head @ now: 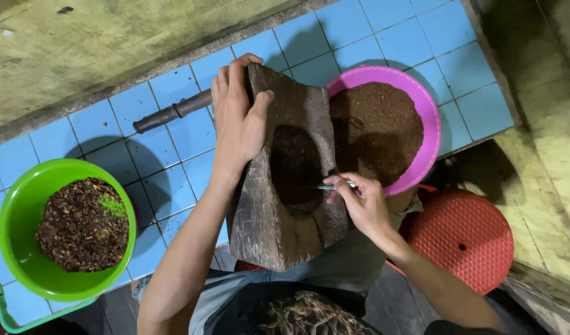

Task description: The person scoops a brown granular substance from a wooden mortar into a pink bowl using a metal spoon. After emptying the mortar, the person pours a coarser brown material from a green bowl into the mortar.

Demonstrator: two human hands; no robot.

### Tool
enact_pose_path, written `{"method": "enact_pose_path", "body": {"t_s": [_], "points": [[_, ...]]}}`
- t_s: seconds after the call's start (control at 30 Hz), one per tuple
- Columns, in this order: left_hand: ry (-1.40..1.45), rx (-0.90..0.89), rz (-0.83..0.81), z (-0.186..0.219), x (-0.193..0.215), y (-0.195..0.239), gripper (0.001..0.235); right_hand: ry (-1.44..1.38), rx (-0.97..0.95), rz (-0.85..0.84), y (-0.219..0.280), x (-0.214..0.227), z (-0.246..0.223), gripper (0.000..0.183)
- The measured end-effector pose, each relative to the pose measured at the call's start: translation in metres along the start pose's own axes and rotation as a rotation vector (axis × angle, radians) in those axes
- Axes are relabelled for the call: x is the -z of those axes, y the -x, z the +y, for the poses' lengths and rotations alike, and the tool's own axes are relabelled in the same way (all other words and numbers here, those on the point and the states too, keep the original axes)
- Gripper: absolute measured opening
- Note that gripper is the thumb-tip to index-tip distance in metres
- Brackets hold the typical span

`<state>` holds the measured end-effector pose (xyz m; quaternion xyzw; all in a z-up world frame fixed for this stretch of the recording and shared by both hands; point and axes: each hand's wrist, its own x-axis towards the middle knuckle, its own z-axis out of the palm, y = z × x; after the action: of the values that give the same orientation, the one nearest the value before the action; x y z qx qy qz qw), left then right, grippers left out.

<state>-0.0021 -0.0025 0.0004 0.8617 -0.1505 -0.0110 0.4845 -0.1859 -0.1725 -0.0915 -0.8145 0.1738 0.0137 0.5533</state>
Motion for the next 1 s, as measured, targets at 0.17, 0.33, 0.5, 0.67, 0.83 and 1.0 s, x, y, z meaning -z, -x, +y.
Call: {"method": "enact_pose_path", "body": {"t_s": [0.17,0.33,0.5,0.67,0.83,1.0], "points": [[0.013,0.019,-0.004,-0.002,0.002,-0.001,0.041,-0.073,-0.025,-0.025,-0.010,-0.003,-0.004,0.029],[0.056,0.023,-0.001,-0.004,0.007,0.000,0.041,-0.088,0.005,-0.018,-0.011,0.006,-0.022,0.030],[0.065,0.003,0.007,-0.009,0.008,0.000,0.041,-0.084,0.064,-0.014,-0.015,0.007,-0.029,0.028],[0.089,0.022,-0.005,-0.009,0.012,0.001,0.041,-0.042,0.052,0.034,-0.016,0.015,-0.034,0.029],[0.102,0.021,-0.014,-0.007,0.013,0.002,0.039,0.001,-0.001,0.041,-0.021,0.018,-0.031,0.033],[0.101,0.005,-0.004,-0.010,0.012,0.001,0.040,-0.122,0.040,0.115,-0.022,0.035,-0.024,0.025]]}}
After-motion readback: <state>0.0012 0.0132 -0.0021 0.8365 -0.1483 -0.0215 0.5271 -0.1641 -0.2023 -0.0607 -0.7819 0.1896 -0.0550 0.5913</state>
